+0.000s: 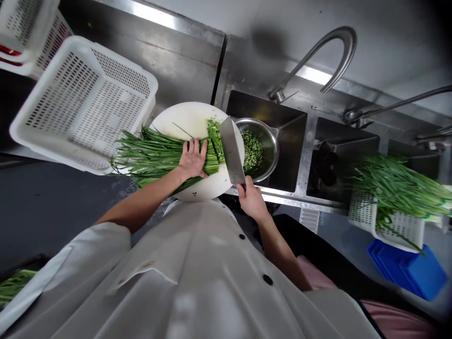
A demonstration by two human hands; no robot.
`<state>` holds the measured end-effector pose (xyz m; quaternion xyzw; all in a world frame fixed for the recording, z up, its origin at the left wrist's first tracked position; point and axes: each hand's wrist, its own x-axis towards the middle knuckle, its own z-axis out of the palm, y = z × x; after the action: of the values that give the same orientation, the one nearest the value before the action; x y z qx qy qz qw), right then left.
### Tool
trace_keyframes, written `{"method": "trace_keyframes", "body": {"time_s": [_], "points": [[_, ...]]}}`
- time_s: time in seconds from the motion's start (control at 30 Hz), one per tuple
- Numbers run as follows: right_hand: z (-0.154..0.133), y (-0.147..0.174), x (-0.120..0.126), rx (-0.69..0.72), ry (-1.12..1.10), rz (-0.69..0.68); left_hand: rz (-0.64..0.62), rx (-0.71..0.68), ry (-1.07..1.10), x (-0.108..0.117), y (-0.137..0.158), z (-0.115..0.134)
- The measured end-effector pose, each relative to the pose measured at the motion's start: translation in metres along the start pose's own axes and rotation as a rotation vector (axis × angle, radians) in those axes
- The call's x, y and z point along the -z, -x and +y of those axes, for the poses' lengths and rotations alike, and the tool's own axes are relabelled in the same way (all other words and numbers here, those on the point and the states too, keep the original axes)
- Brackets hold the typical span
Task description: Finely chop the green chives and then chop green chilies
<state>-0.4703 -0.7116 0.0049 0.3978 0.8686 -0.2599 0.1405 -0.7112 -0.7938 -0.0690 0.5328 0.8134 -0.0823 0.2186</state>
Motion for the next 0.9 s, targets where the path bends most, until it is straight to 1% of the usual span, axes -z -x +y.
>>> {"method": "trace_keyframes", "body": {"time_s": [0.2,0.43,0.57,0.7,0.9], "points": [[0.003,0.001,-0.003,-0.009,-0.037,-0.020,0.032,0.020,0.022,0.003,-0.005,-0.003],[-0.002,0.006,0.004,-0.003,-0.002,-0.068,0.042,-0.032,-0.007,0.008,-0.017,-0.017],[-0.012,0.019,0.013,0.022,0.050,-0.098,0.096,-0.035,0.009,0.005,-0.014,-0.018],[-0.027,0.031,0.021,0.022,0.118,-0.142,0.138,0.035,0.067,-0.001,-0.010,-0.012],[-0.041,0.030,0.028,0.026,0.163,-0.231,0.144,0.056,0.108,-0.003,-0.010,-0.009]]}}
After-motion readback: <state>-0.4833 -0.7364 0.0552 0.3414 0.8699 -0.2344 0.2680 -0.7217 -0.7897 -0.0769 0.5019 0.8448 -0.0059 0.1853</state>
